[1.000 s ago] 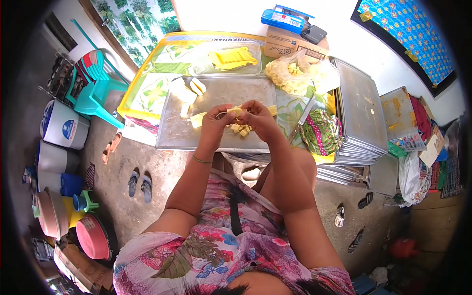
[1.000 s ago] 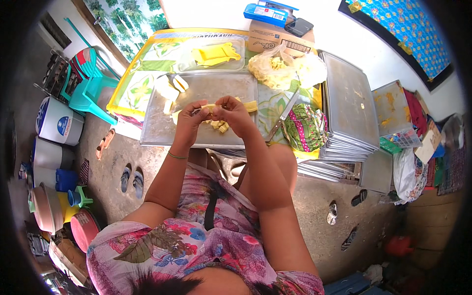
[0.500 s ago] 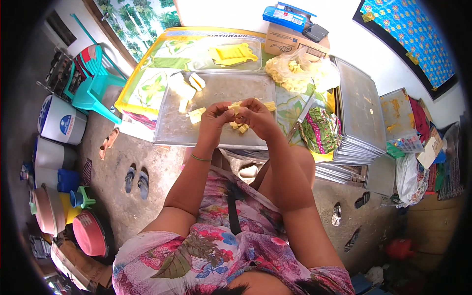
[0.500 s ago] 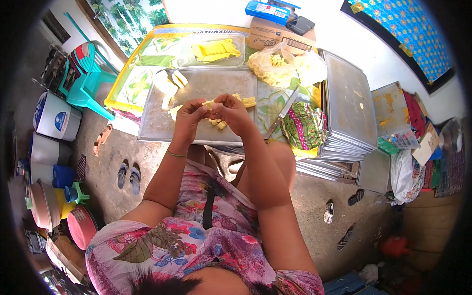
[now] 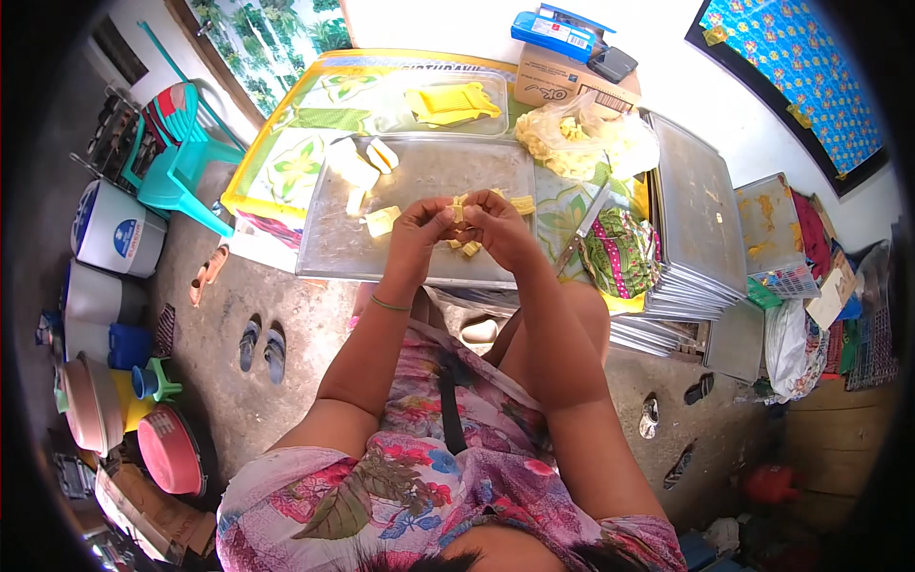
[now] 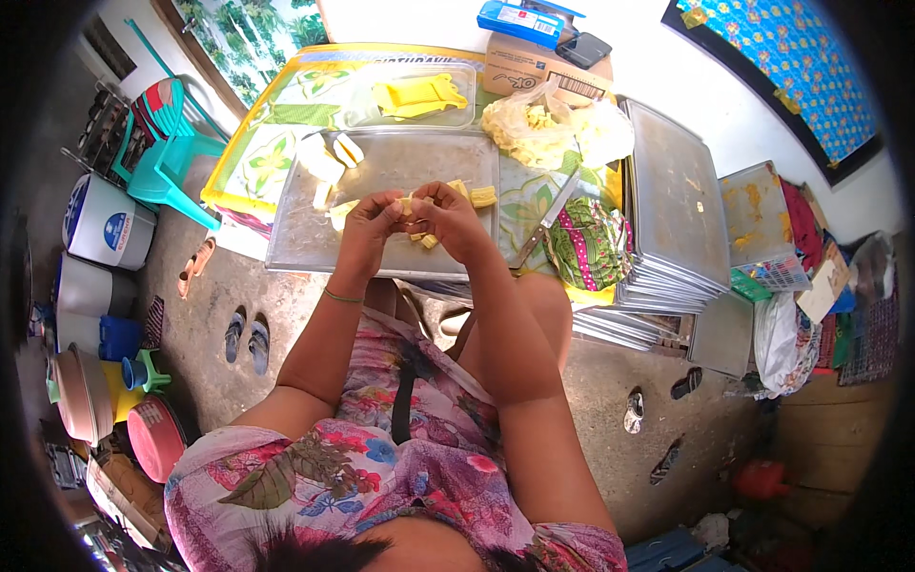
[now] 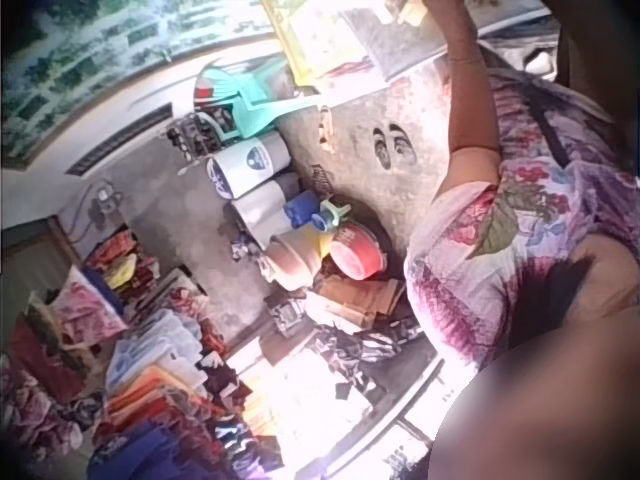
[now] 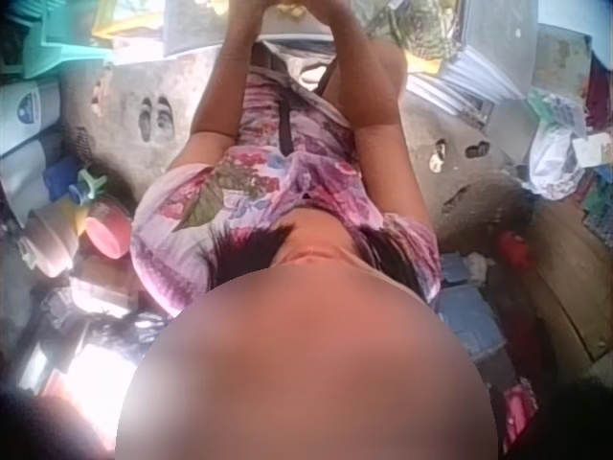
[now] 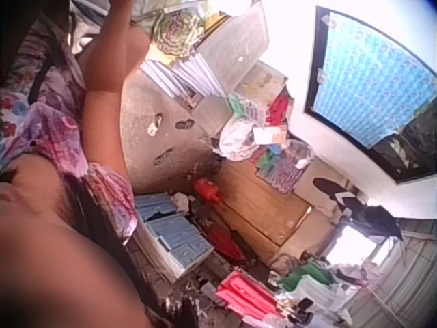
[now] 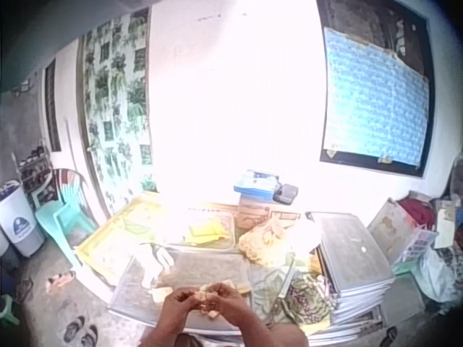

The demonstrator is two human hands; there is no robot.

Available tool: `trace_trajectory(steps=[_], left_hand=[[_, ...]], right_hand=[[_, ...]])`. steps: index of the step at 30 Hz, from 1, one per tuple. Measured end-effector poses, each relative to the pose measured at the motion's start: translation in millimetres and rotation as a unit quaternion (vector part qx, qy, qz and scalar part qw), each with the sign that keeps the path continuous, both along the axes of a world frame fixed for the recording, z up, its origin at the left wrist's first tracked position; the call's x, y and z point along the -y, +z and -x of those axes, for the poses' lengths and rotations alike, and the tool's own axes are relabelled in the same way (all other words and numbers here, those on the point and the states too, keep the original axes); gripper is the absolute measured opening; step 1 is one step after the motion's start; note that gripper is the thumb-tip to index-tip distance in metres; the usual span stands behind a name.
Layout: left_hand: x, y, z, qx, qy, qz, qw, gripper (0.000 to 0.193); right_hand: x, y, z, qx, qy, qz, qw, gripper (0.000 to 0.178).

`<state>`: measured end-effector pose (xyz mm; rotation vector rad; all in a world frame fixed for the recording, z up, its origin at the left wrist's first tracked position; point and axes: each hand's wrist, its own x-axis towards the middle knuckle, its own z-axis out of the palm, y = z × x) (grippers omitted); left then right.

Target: The person breaks apart pieces of yellow dough on a metal tray by hand and places them into a small pile.

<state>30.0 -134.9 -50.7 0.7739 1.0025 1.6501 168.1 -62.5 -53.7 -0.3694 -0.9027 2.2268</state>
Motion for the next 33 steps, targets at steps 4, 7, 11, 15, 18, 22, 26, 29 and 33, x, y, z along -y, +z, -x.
trace_trajectory(steps=[4, 7, 11, 15, 18, 22, 26, 29, 33], left_hand=[[1, 1, -1, -0.010, -0.023, 0.011, 1.000, 0.016], [0, -1, 0, -0.014, -0.027, 0.019, 0.999, 0.015], [0, 2, 0, -0.003, -0.027, 0.026, 0.999, 0.017], [0, 2, -1, 0.005, -0.022, 0.029, 0.999, 0.018], [0, 3, -3, -0.030, -0.019, 0.021, 0.999, 0.019], [0, 6, -4, -0.055, -0.011, 0.023, 0.998, 0.020], [-1, 6, -5, -0.040, -0.007, 0.025, 0.999, 0.021], [-3, 2, -3, -0.009, -0.009, 0.012, 1.000, 0.021], [-6, -7, -2, -0.054, -0.003, 0.010, 0.998, 0.020]], right_hand=[[-3, -9, -1, 0.027, -0.008, -0.080, 0.996, 0.016], [-4, -9, -2, 0.018, -0.004, -0.070, 0.997, 0.017], [-3, -1, -4, 0.005, 0.007, -0.029, 1.000, 0.017], [-4, -4, -4, 0.008, -0.004, -0.040, 0.999, 0.016], [-3, -4, -3, 0.015, -0.019, -0.054, 0.998, 0.016], [-5, -4, -5, -0.002, -0.010, -0.038, 0.999, 0.014], [-5, -2, -6, -0.002, -0.012, -0.011, 1.000, 0.014], [-3, 7, -4, 0.007, -0.014, 0.025, 1.000, 0.018], [-5, -10, 1, 0.088, -0.032, -0.016, 0.996, 0.023]])
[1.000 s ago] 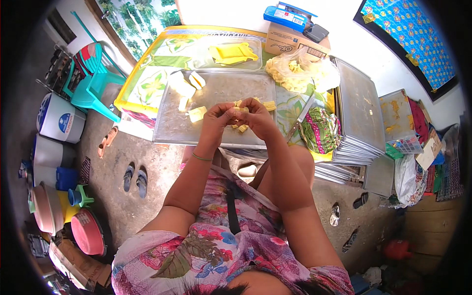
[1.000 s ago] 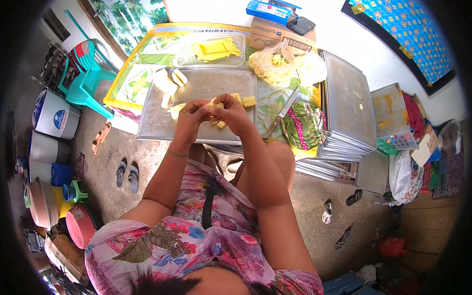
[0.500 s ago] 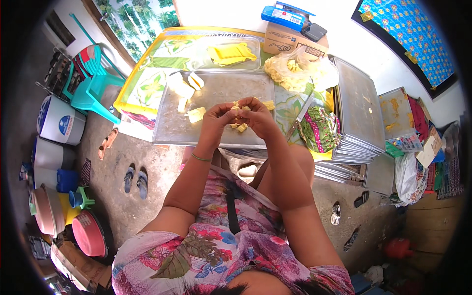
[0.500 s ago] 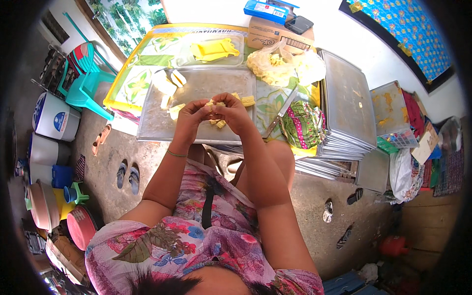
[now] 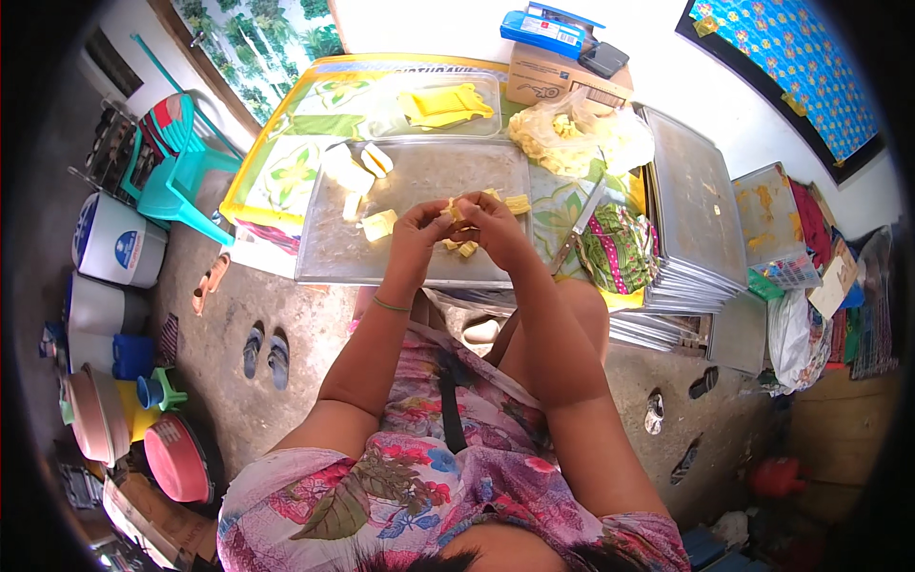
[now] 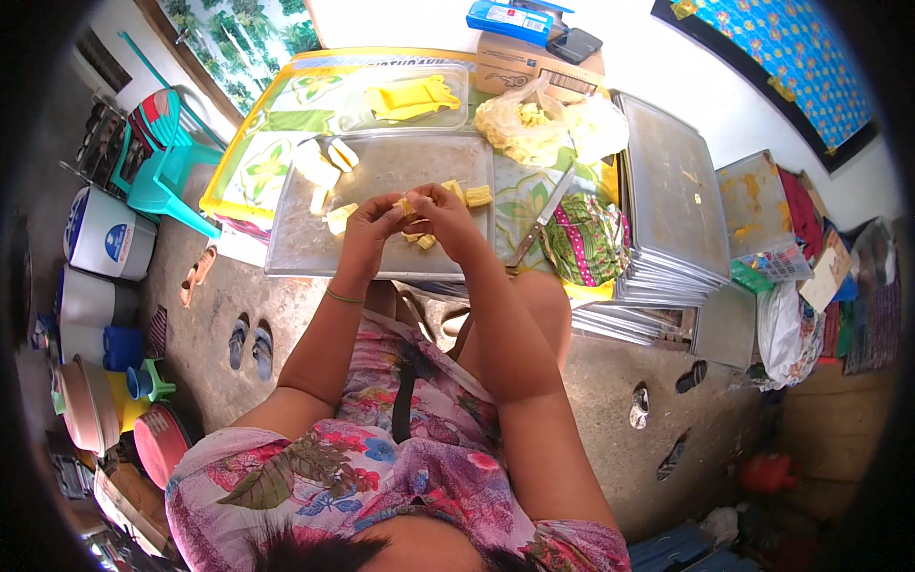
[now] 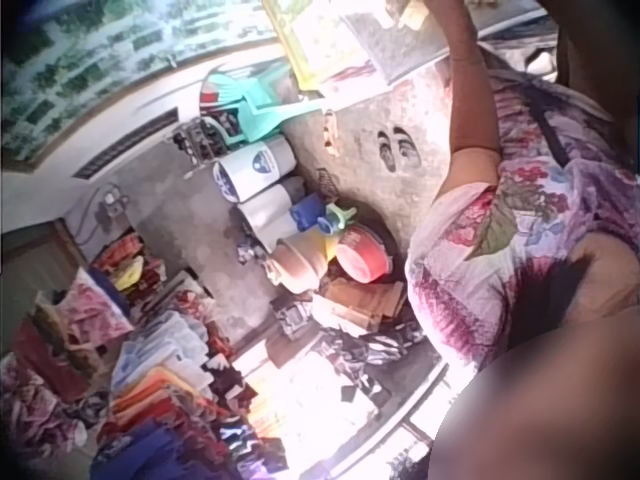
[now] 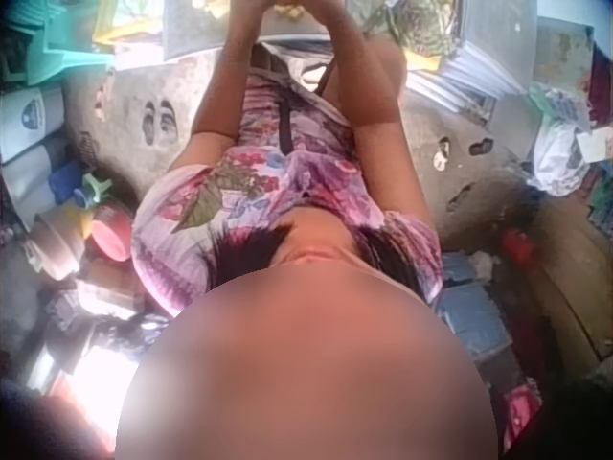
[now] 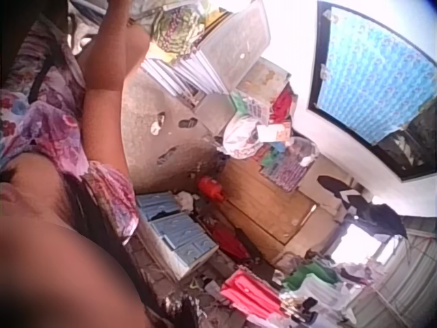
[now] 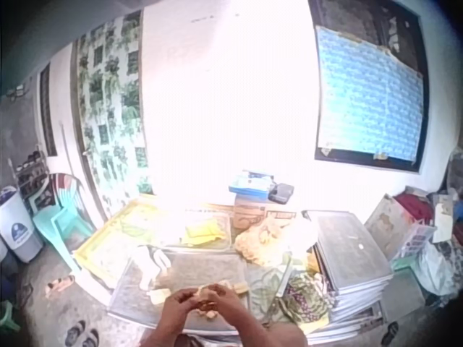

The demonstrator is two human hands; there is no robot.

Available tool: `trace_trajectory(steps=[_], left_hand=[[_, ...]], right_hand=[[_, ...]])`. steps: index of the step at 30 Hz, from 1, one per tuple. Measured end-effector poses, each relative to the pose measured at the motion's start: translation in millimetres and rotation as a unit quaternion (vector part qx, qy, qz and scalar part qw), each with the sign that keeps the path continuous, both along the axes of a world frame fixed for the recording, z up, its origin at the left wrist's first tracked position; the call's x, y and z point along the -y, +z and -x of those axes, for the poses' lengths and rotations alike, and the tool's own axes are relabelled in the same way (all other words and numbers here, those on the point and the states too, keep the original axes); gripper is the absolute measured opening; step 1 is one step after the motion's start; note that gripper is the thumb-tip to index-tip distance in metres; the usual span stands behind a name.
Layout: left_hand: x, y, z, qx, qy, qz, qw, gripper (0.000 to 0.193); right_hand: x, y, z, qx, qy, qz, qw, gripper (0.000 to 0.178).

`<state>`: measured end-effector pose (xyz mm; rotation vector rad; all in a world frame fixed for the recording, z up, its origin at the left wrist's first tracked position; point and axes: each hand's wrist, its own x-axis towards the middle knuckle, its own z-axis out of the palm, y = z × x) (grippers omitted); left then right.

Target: The person breaks apart pieces of yellow dough on a metal tray by hand and places them into a small pile.

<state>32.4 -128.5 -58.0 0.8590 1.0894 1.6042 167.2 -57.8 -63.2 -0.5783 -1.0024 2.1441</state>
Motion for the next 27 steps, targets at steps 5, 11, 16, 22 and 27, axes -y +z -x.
trace_trajectory(steps=[5, 11, 16, 22, 27], left_hand=[[-2, -14, 5, 0.026, 0.009, 0.054, 0.998, 0.024], [-13, -17, 10, 0.269, -0.007, 0.066, 0.961, 0.030], [-35, -34, 7, 0.015, 0.039, -0.024, 0.999, 0.030], [-73, -26, 6, 0.058, 0.101, 0.029, 0.993, 0.032], [-90, -31, 7, -0.368, 0.027, 0.033, 0.929, 0.036]], right_hand=[[9, -6, 9, 0.104, -0.009, -0.101, 0.989, 0.030], [24, 1, 23, 0.089, -0.021, -0.212, 0.973, 0.043], [21, -2, 27, 0.022, -0.030, -0.212, 0.976, 0.044], [-5, 2, 5, 0.030, -0.151, -0.170, 0.973, 0.043], [-25, 9, -18, -0.008, -0.217, -0.095, 0.971, 0.039]])
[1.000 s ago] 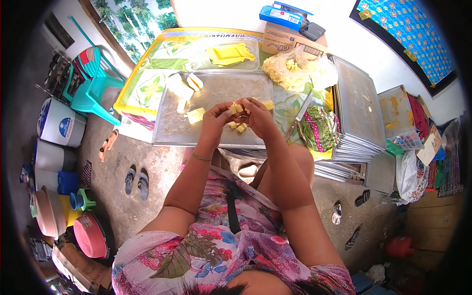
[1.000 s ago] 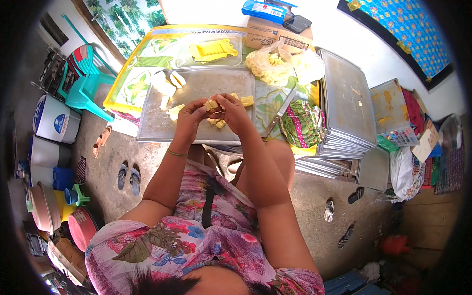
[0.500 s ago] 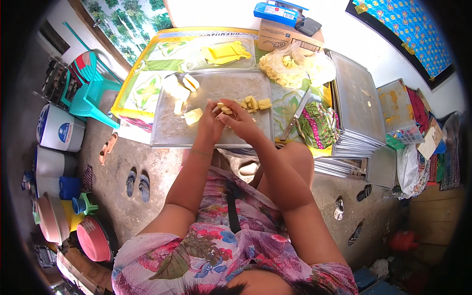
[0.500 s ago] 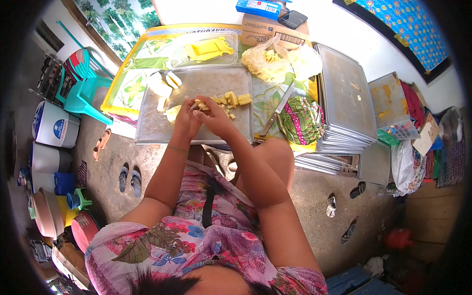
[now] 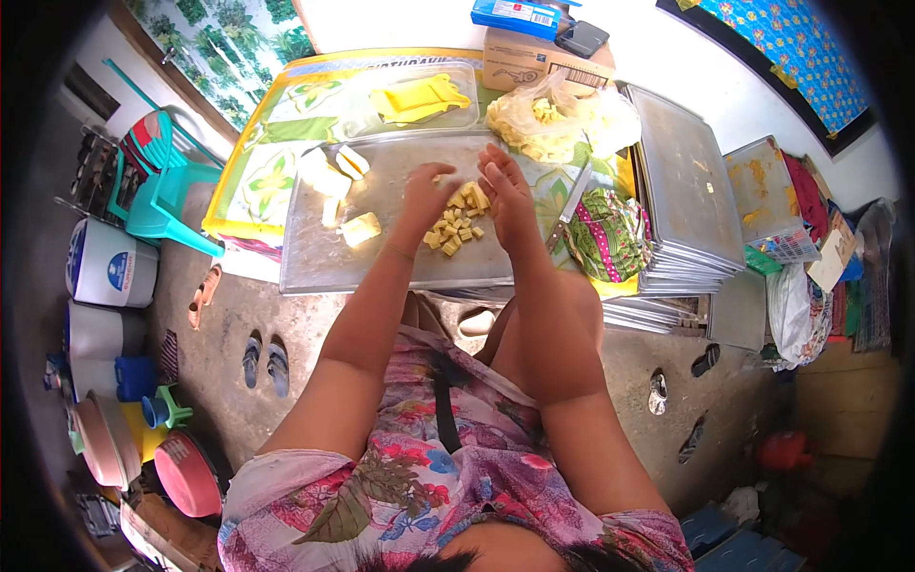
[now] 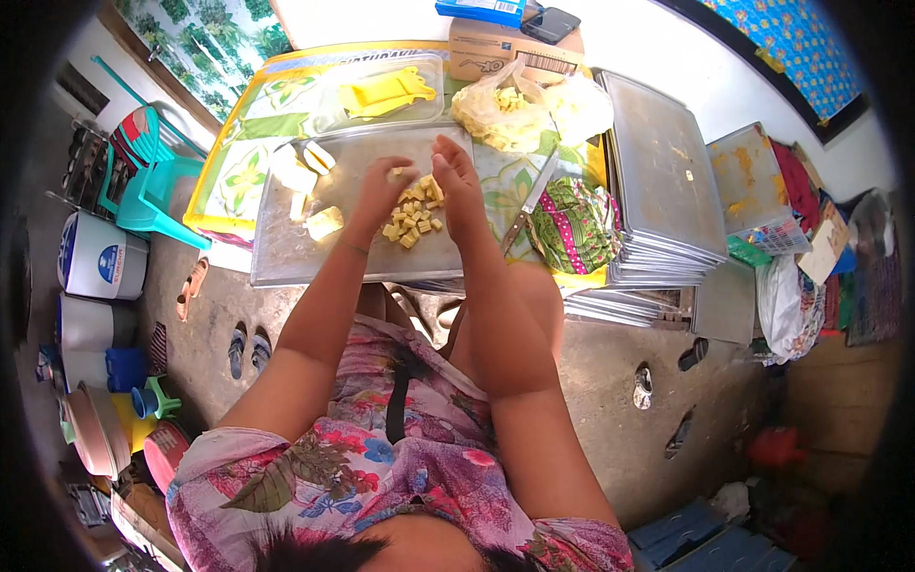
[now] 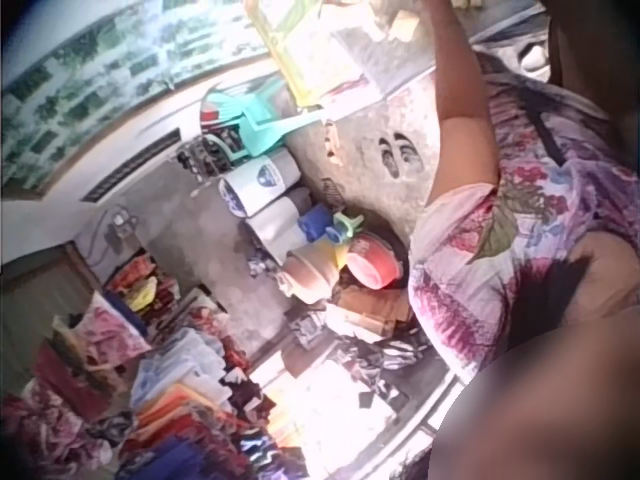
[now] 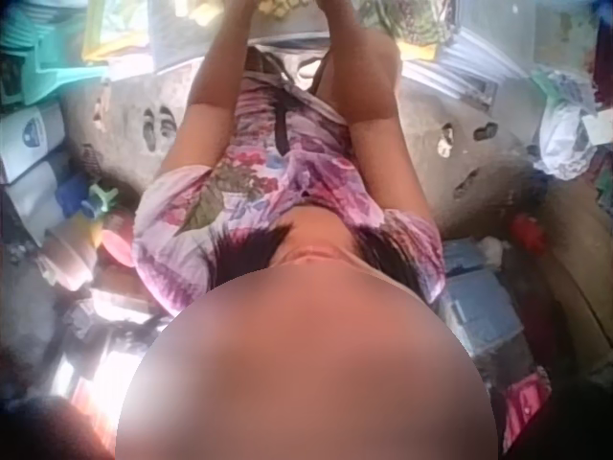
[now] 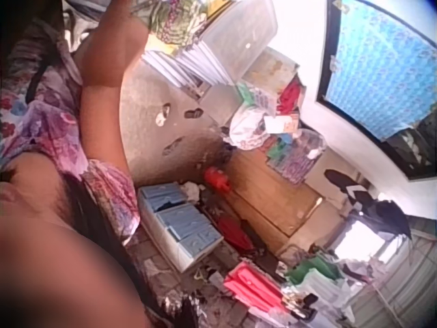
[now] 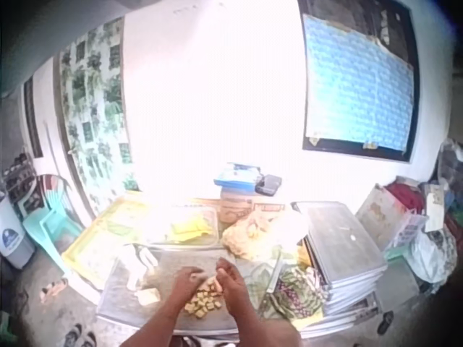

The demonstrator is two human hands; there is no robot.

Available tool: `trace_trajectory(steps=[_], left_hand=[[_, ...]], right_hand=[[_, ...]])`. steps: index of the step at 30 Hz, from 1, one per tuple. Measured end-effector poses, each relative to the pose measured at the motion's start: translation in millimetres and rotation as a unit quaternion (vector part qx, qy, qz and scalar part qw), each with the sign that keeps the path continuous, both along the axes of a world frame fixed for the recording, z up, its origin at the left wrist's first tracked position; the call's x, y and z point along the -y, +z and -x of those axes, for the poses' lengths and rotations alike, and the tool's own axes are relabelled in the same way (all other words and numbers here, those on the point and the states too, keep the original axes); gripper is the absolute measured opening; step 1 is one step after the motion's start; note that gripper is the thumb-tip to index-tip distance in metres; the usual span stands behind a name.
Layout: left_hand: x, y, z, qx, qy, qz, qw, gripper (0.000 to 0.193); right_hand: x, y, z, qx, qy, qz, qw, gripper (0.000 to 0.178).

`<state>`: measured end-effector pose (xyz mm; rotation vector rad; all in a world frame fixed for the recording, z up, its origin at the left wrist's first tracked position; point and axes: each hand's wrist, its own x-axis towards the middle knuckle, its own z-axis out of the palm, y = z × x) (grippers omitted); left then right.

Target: The person breaks apart pieces of yellow dough on a metal tray by hand and places them into a small pile.

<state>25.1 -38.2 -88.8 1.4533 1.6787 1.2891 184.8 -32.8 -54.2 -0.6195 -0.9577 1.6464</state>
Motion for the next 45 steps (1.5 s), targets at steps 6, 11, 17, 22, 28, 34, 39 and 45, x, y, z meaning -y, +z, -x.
trace_trajectory(steps=[6, 11, 17, 22, 28, 34, 39, 45], left_hand=[[-3, -9, -32, -0.369, -0.125, -0.013, 0.921, 0.052], [-2, 0, -31, -0.341, -0.129, 0.049, 0.930, 0.050], [4, -4, -20, -0.268, -0.120, 0.027, 0.955, 0.041], [3, -13, -8, -0.092, -0.068, 0.003, 0.993, 0.026], [24, 14, -19, 0.161, -0.051, 0.011, 0.986, 0.016], [45, 28, -21, 0.321, -0.029, 0.006, 0.947, 0.016], [58, 31, -23, 0.399, -0.043, -0.013, 0.916, 0.018], [63, 32, -24, 0.384, -0.029, -0.033, 0.922, 0.018]], right_hand=[[-3, 0, -7, 0.007, -0.001, 0.016, 1.000, 0.039], [-2, 2, -7, 0.033, 0.002, 0.009, 0.999, 0.040], [-8, -6, -9, 0.141, -0.029, 0.013, 0.989, 0.039], [-6, -18, -5, 0.278, -0.062, -0.075, 0.956, 0.039], [-2, -17, -5, 0.185, 0.041, -0.017, 0.982, 0.037], [1, -8, -7, 0.010, 0.090, 0.053, 0.995, 0.039], [4, -4, -6, -0.001, 0.115, 0.067, 0.991, 0.040], [7, -2, -6, -0.036, 0.160, 0.083, 0.983, 0.036]])
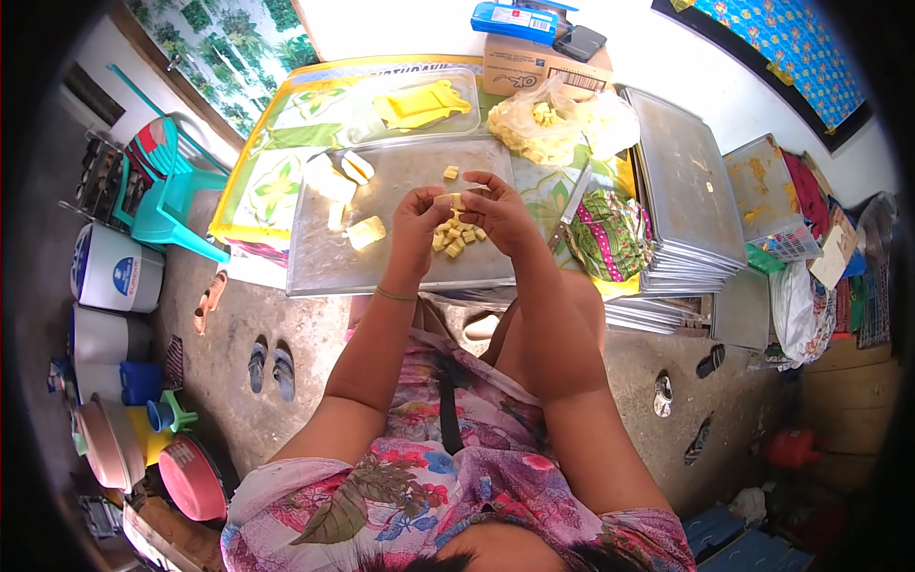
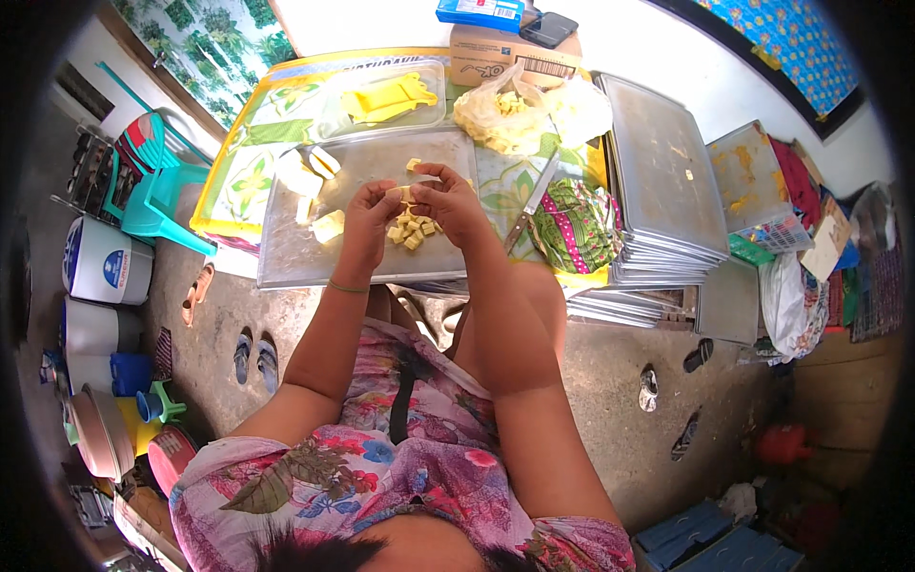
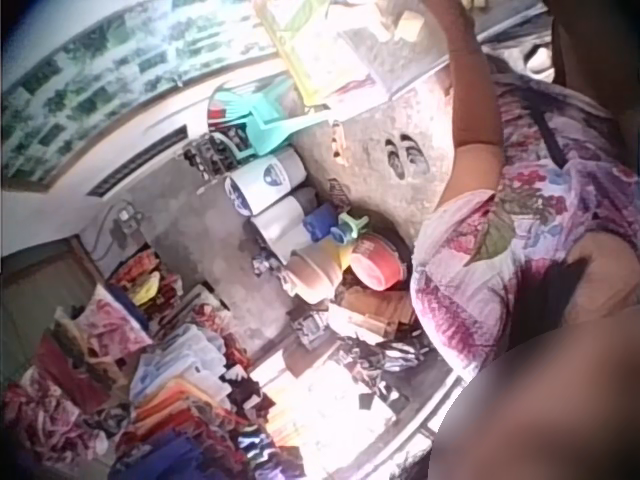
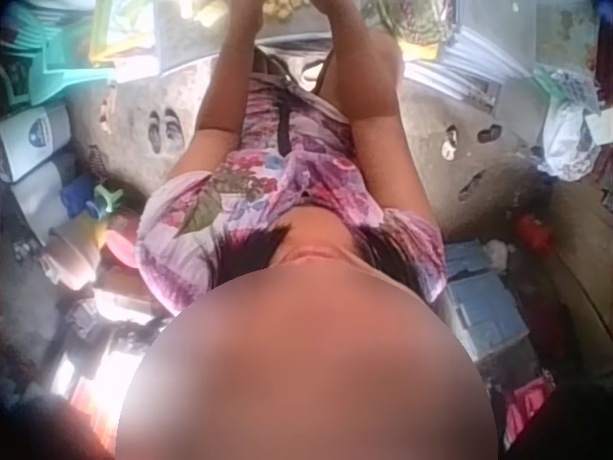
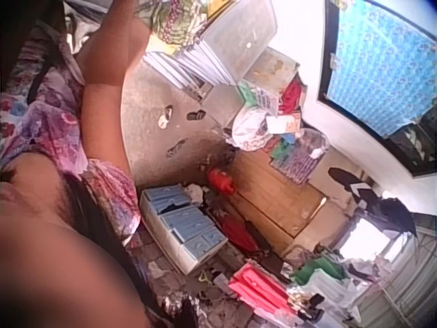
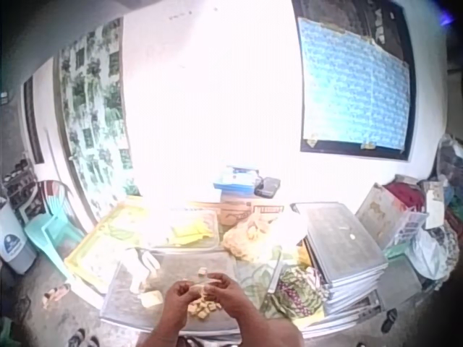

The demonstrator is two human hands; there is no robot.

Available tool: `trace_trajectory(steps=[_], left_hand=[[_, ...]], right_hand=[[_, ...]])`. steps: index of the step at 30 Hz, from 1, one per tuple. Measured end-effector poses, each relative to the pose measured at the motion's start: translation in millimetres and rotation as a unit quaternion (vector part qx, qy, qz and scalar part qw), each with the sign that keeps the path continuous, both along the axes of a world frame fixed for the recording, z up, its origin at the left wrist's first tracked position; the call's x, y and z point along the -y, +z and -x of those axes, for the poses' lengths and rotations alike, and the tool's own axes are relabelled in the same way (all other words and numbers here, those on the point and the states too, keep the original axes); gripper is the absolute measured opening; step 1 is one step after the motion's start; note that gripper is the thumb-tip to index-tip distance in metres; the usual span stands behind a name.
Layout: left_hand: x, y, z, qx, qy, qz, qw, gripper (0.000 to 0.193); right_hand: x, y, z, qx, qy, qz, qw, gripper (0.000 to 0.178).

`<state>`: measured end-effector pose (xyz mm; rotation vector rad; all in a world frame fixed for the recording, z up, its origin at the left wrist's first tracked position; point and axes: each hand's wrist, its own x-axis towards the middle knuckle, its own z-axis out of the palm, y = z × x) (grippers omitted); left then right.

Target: The person breaks apart pieces of yellow dough on a metal tray by hand and places them into a small pile.

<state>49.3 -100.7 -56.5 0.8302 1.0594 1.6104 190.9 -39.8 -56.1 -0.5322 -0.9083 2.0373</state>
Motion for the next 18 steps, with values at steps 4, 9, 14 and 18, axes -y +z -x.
trace_trajectory(steps=[4, 9, 14, 18], left_hand=[[1, 2, -1, 0.001, 0.009, -0.008, 1.000, 0.017], [1, 0, -1, -0.006, 0.029, 0.001, 1.000, 0.019], [5, 4, 1, 0.055, -0.014, 0.010, 0.998, 0.022], [4, 4, 0, 0.056, -0.004, -0.003, 0.998, 0.022]], right_hand=[[2, 4, 1, -0.012, -0.008, 0.012, 1.000, 0.031], [2, 2, 5, -0.012, 0.001, 0.022, 1.000, 0.029], [0, -6, 5, 0.013, 0.014, -0.044, 0.999, 0.027], [2, 0, 5, 0.002, -0.001, -0.002, 1.000, 0.026]])
